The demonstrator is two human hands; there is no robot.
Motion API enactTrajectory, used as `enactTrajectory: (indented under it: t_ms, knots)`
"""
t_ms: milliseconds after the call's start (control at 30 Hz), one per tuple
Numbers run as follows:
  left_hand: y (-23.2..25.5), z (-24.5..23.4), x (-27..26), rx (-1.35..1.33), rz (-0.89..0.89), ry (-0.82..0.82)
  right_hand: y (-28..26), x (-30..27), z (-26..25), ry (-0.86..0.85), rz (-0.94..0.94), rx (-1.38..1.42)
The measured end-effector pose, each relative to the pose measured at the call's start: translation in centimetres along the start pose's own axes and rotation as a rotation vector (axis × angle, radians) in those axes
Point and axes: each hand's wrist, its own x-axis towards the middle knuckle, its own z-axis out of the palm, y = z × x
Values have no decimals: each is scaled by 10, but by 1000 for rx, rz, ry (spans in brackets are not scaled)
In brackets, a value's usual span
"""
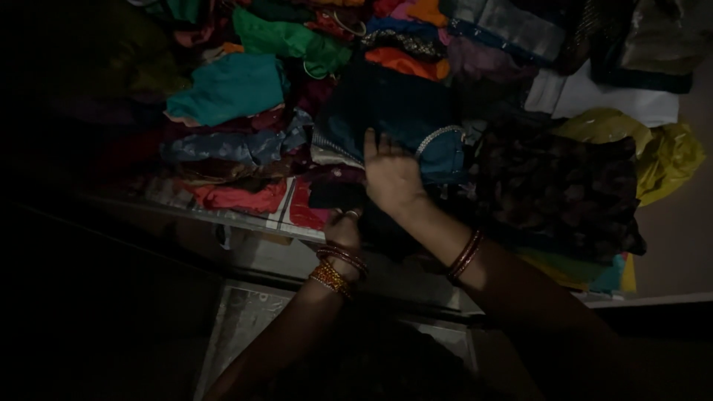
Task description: The person searches through a pile of clothing by hand, moving aside various garments. They pick up and unfold a floral garment, set it back down, and then pick up a black garment and move it away from the pile.
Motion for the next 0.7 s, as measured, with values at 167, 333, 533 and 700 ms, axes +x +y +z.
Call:
enactTrajectory:
  t_ms: [167,333,533,700]
  knots:
    - [87,28,-67,40,-55,-145,19,14,-30,-208,79,235]
    - [158,49,-113,78,-557,-395,30,16,-35,-221,114,278]
    - [100,48,-56,-62,-373,-478,30,17,-32,-165,129,247]
    - [-151,-27,207,-220,-129,-733,23,12,-19,15,31,83]
